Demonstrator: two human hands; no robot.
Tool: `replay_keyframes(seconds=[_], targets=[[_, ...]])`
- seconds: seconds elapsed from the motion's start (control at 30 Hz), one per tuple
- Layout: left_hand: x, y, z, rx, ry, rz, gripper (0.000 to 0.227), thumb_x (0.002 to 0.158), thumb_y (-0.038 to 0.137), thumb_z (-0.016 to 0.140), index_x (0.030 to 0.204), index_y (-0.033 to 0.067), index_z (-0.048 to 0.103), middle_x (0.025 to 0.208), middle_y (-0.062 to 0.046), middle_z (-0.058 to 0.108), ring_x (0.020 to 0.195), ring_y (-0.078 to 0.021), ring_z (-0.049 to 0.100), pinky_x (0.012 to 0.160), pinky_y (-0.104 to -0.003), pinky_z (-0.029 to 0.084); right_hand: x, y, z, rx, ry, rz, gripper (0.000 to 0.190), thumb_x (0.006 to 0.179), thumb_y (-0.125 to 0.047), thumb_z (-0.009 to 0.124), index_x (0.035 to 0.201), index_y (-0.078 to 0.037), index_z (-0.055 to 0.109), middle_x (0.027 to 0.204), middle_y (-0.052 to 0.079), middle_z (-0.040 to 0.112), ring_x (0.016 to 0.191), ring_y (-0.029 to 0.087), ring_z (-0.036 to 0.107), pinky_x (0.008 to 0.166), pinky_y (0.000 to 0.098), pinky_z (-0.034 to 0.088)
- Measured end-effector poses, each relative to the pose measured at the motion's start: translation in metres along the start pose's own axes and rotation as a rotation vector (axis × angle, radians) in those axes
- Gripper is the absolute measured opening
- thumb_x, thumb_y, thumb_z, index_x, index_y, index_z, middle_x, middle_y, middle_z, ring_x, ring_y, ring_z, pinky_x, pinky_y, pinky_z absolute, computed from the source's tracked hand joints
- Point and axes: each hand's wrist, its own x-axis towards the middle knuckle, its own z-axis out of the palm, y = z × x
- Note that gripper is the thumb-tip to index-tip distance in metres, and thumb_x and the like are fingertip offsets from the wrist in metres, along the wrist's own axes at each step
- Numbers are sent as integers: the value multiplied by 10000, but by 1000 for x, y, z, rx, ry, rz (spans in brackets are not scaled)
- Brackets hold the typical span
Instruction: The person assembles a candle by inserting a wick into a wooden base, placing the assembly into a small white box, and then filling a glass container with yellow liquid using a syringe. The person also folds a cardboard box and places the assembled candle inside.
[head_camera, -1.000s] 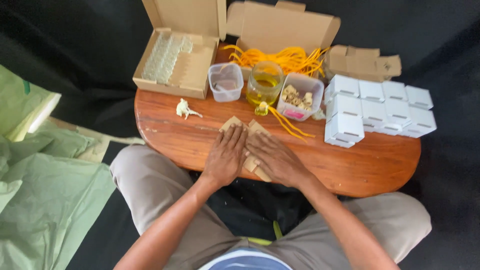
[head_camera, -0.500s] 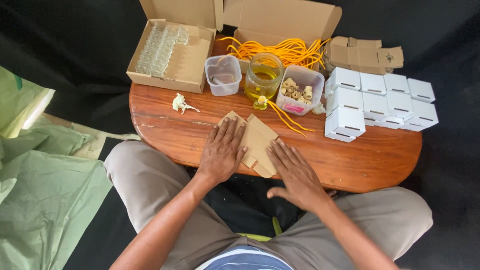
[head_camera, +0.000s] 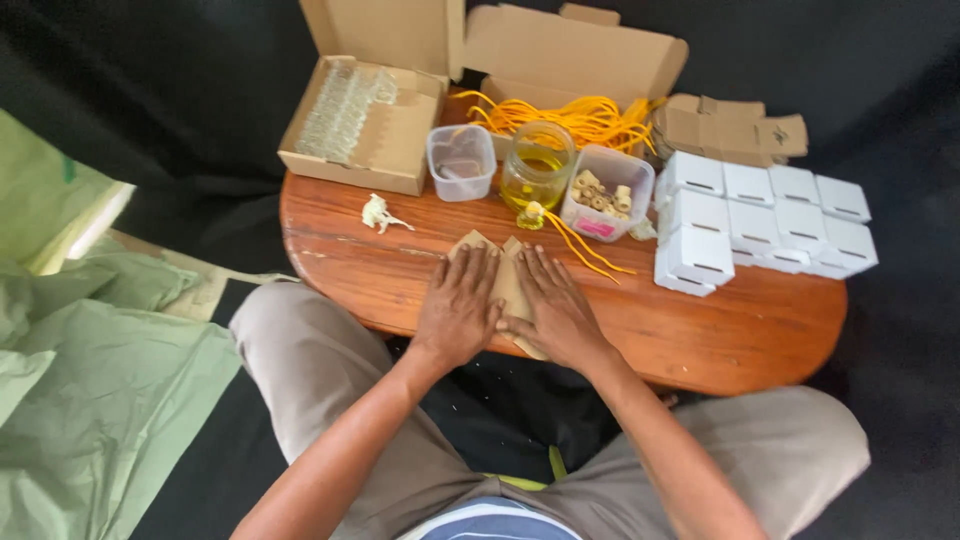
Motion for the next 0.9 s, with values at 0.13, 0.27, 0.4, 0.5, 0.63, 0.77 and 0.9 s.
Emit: replay_keyframes(seconds=[0.13,0.27,0.4,0.5,0.63,0.77,0.9], targets=[[11,-3,-8,60,-18,41,744,934,496,450,1596,165,373,1563,-142,451,1479,-328,302,1215,-569,157,-2,6,-2,-17,-17,-69,1059,888,-762,557,1554,39,367,1648,258,319,1551,393,246,1262,503,195],[17,-13,7,-72,-34,195,737,942,409,409,1630,168,297,1702,-70,272,1580,-294,170,1248,-554,139,-4,8,-3,-41,-22,-101,1230,791,-876,521,1562,63,326,1655,281,283,1563,403,206,1260,513,170],[17,-15,19,-67,-45,158,747,936,465,395,1628,203,291,1678,-34,315,1567,-268,216,1246,-555,164,-13,7,-8,-73,-70,-123,1348,717,-940,504,1625,11,207,1686,250,214,1572,389,159,1262,521,123],[17,-13,8,-72,-104,120,730,959,468,346,1632,191,287,1694,-39,286,1574,-272,198,1251,-554,135,-30,11,-9,-103,-130,-104,1446,601,-984,546,1627,-23,208,1698,215,203,1579,371,141,1271,509,101],[15,-12,10,-75,-105,94,735,964,480,330,1639,194,269,1698,-29,271,1576,-265,183,1256,-555,117,-58,2,-19,-112,-134,-66,1475,559,-983,584,1629,-43,202,1700,195,203,1576,351,147,1276,503,72],[13,-12,9,-88,-111,83,729,977,501,336,1636,193,280,1689,-35,289,1574,-270,193,1256,-558,118,-86,-10,-22,-91,-111,26,1332,680,-826,694,1636,-42,197,1697,200,203,1565,357,161,1264,510,100],[3,-8,-13,-125,-165,65,678,1038,508,295,1626,172,305,1694,-56,282,1582,-286,166,1256,-556,86,-109,-16,-1,-279,209,73,909,797,-482,778,1505,-7,464,1546,199,483,1443,337,459,1225,495,309]])
